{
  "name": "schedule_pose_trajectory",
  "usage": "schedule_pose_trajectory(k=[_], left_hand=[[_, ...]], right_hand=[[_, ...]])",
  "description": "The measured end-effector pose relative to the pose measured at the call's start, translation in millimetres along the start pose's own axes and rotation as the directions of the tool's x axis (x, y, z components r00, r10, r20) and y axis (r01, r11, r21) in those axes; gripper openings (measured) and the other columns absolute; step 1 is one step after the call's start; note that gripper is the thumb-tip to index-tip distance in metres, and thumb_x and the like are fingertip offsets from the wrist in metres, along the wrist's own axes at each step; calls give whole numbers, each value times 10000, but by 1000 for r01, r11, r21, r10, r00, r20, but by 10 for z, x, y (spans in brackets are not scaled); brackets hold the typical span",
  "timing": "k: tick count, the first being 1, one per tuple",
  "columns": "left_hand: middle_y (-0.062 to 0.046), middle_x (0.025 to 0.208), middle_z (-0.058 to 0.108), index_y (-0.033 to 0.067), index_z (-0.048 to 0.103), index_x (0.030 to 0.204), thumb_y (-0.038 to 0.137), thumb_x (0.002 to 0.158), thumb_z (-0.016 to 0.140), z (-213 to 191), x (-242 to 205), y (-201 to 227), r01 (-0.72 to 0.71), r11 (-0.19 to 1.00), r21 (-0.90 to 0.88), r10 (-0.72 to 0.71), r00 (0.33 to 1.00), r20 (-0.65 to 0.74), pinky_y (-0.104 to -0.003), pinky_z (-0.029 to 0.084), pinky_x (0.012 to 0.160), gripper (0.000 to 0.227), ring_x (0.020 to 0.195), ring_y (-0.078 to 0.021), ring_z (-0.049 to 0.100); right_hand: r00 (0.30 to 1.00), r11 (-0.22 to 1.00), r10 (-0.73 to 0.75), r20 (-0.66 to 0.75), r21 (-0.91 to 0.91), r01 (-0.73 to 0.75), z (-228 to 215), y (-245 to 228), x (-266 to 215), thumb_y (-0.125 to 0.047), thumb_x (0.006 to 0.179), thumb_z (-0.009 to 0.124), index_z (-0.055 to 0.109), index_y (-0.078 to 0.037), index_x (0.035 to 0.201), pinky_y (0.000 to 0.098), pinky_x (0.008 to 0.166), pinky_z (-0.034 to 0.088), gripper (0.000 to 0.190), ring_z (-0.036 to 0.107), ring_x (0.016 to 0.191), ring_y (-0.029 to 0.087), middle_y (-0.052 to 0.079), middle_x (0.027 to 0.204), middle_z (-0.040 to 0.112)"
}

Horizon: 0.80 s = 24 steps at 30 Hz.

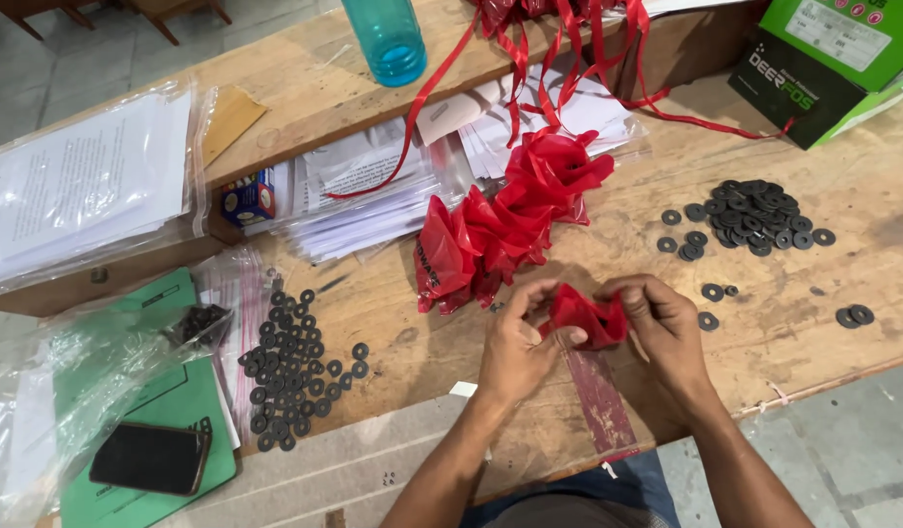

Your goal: The person sorts through a pile of metal washers by hand, picks up several at a time, and places them into small red packets.

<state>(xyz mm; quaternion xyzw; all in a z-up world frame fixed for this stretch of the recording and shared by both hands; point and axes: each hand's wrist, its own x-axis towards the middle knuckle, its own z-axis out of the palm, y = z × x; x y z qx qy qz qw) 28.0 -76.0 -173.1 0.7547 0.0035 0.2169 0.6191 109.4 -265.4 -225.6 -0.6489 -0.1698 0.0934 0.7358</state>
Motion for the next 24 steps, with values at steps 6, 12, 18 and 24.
schedule_pose_trajectory(k=[6,12,18,24], left_hand=[[-124,966,779,14,742,1067,258,950,827,6,-169,-558,61,992,113,-60,998,-13,-325,579,713,284,793,-175,748],[-126,1236,683,53,665,1215,202,872,841,-60,-78,81,-218,955,204,221,975,6,-378,577,946,414,1120,-269,695],[-106,1337,586,129,726,1184,55,771,801,-157,-100,283,-473,768,432,392,880,268,-432,582,1012,426,1249,-311,630],[-123,1343,572,110,713,1118,-14,719,780,-197,-61,266,-470,643,604,274,878,392,-455,567,901,424,1167,-320,615]], right_hand=[[974,975,-208,90,-59,214,9,-296,-63,-164,977,691,491,-19,1427,351,1130,426,513,560,1285,218,120,1378,586],[857,789,-400,324,-353,502,-218,-504,-130,-196,747,801,470,-137,1403,411,1088,451,738,514,1331,309,166,1433,500],[800,620,-287,526,-535,574,-331,-776,-183,-156,671,819,610,-191,1189,435,1008,509,560,536,1279,359,186,1401,490],[809,384,-109,578,-726,571,-195,-1084,-97,-185,657,816,717,-185,1057,454,960,498,412,527,1230,366,127,1380,535]])
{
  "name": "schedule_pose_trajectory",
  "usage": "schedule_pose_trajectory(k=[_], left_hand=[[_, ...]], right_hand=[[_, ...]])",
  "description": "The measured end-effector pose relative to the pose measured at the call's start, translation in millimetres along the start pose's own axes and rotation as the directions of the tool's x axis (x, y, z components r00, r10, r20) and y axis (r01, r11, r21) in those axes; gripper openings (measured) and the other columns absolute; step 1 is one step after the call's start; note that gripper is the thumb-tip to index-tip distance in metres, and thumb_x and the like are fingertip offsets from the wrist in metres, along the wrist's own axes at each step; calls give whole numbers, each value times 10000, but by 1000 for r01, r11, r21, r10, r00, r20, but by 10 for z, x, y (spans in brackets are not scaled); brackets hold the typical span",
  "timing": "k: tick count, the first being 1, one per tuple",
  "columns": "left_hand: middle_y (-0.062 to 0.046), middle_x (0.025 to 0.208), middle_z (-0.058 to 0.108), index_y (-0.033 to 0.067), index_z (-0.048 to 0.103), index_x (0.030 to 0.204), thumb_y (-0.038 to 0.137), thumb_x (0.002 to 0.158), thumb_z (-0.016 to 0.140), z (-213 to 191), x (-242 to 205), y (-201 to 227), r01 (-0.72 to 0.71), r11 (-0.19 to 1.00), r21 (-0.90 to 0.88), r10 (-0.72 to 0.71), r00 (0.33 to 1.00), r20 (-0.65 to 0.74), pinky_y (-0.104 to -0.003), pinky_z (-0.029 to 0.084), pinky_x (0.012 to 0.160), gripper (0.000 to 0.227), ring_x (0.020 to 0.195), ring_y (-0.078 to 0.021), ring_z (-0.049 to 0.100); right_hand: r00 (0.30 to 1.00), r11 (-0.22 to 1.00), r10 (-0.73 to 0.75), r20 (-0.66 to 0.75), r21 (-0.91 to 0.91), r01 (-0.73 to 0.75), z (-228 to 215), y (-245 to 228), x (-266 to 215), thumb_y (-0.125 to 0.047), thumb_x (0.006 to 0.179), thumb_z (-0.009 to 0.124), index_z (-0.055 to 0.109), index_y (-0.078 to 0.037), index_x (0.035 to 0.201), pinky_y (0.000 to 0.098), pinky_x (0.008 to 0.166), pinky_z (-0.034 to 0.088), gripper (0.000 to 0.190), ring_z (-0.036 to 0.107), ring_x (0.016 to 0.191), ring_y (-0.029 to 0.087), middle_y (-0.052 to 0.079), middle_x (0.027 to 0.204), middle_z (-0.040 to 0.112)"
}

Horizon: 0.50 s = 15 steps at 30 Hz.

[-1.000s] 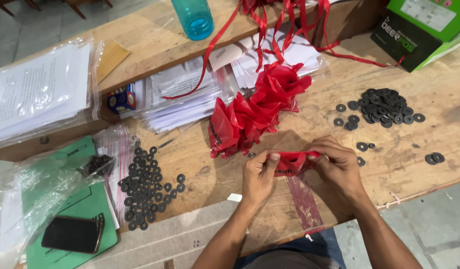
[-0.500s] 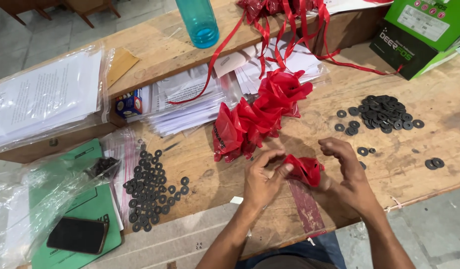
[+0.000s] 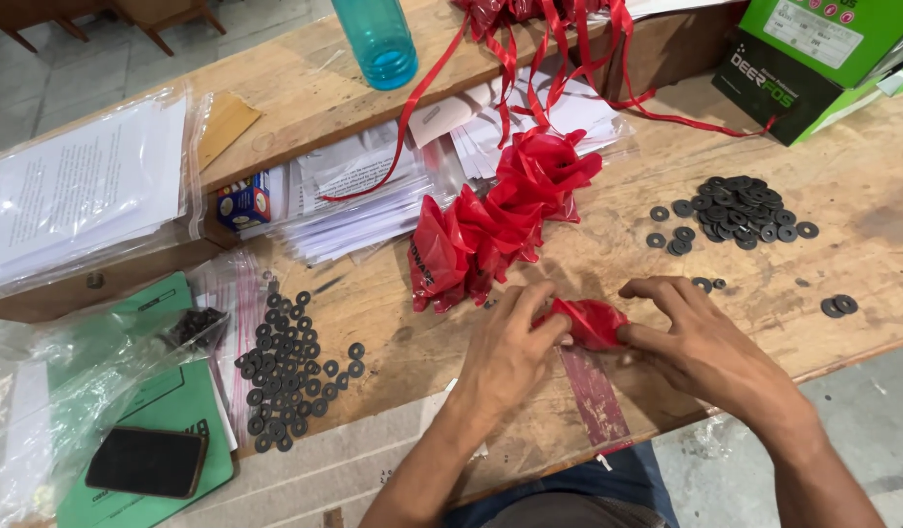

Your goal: The person sorts through a pile of metal washers by hand, picks up several at a time, and places them into small red packets.

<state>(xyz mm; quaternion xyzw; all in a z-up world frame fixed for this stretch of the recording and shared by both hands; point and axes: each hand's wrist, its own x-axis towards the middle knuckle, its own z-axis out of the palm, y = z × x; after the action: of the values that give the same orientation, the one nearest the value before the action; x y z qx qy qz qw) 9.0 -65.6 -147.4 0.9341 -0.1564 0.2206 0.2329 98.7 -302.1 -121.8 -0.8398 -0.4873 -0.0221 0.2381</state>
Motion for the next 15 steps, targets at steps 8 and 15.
schedule_pose_trajectory(k=[8,15], left_hand=[[-128,1302,569,135,732,1141,-30,712,748,-157,136,70,-80,993,87,82,997,-10,-467,545,946,460,1253,-346,565],[-120,1293,568,145,725,1170,-1,752,701,-113,210,70,-80,989,123,76,996,37,-463,535,956,443,1227,-324,567]], right_hand=[[991,992,83,100,-105,-72,-136,-144,173,33,650,703,740,-231,1203,434,938,480,614,487,1279,342,96,1437,528],[987,933,-78,138,-338,121,-102,-78,322,-29,634,703,719,-161,1173,463,995,446,555,508,1211,330,122,1366,555]])
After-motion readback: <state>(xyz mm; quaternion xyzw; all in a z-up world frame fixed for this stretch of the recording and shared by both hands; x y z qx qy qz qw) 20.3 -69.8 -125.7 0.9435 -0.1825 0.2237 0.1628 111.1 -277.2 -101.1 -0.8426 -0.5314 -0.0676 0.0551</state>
